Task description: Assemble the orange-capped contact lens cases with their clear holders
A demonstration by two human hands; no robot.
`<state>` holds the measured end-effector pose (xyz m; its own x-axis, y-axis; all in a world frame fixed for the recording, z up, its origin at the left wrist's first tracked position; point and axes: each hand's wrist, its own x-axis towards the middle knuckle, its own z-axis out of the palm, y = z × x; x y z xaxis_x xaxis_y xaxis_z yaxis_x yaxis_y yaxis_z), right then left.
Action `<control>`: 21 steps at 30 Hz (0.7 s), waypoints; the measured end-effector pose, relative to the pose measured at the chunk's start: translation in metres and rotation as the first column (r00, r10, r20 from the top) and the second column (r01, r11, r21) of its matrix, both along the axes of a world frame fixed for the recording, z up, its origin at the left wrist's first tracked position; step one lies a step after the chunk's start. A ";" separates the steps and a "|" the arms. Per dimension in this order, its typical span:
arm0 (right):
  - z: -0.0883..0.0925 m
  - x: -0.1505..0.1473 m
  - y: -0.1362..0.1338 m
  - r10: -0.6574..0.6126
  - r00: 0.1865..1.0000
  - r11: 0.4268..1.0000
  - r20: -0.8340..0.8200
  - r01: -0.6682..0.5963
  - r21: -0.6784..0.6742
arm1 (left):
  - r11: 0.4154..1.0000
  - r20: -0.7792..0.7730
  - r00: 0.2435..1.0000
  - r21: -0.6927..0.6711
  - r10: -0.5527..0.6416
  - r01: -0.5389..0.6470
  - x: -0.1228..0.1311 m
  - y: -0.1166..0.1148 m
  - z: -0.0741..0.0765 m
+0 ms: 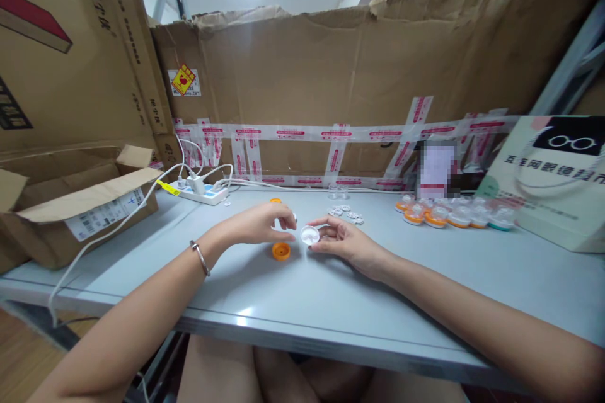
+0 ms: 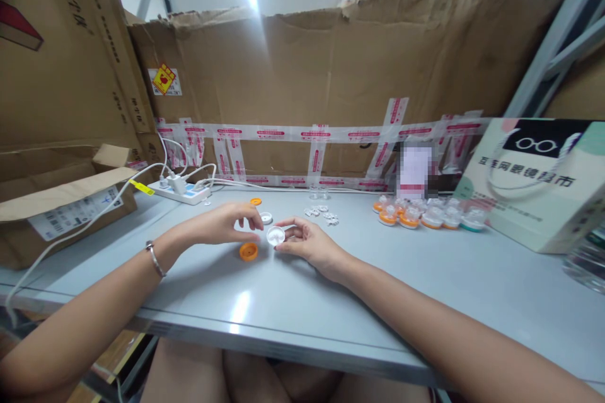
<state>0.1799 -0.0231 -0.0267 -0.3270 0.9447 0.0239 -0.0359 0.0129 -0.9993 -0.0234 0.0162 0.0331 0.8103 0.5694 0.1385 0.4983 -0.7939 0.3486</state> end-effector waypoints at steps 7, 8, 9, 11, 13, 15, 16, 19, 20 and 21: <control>0.002 -0.002 0.000 -0.022 1.000 1.000 0.004 0.022 0.019 | 0.985 0.105 0.992 0.167 -0.069 0.050 0.012 -0.006 -0.010; 0.002 -0.003 0.000 -0.032 0.999 0.999 0.006 0.032 0.024 | 0.984 0.101 0.993 0.171 -0.059 0.041 0.013 -0.007 -0.011; 0.002 -0.003 0.000 -0.040 0.999 0.999 0.009 0.040 0.030 | 0.985 0.102 0.994 0.171 -0.051 0.033 0.013 -0.007 -0.012; 0.002 -0.003 -0.001 -0.053 0.998 0.998 0.015 0.053 0.036 | 0.985 0.110 0.993 0.168 -0.043 0.024 0.013 -0.006 -0.014; 0.002 -0.004 -0.001 -0.066 0.998 0.997 0.020 0.066 0.036 | 0.987 0.110 0.993 0.162 -0.044 0.025 0.013 -0.004 -0.016; 0.002 -0.003 0.000 -0.075 0.997 0.997 0.018 0.075 0.029 | 0.988 0.102 0.994 0.152 -0.051 0.035 0.013 -0.003 -0.017; 0.001 -0.003 0.000 -0.078 0.997 0.997 0.015 0.077 0.020 | 0.988 0.095 0.994 0.147 -0.056 0.041 0.013 -0.003 -0.017; 0.001 -0.002 0.001 -0.086 0.996 0.996 0.013 0.086 -0.011 | 0.990 0.091 0.994 0.133 -0.059 0.046 0.013 -0.004 -0.014; 0.001 -0.002 0.001 -0.092 0.996 0.996 0.015 0.092 -0.017 | 0.991 0.097 0.994 0.131 -0.051 0.038 0.013 -0.006 -0.012; 0.001 -0.001 0.001 -0.100 0.995 0.995 0.017 0.100 -0.020 | 0.992 0.098 0.994 0.123 -0.037 0.025 0.011 -0.007 -0.009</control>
<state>0.1789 -0.0217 -0.0252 -0.2312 0.9729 -0.0008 -0.0192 -0.0053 -0.9998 -0.0120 0.0092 0.0246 0.8059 0.5182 0.2864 0.4399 -0.8478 0.2960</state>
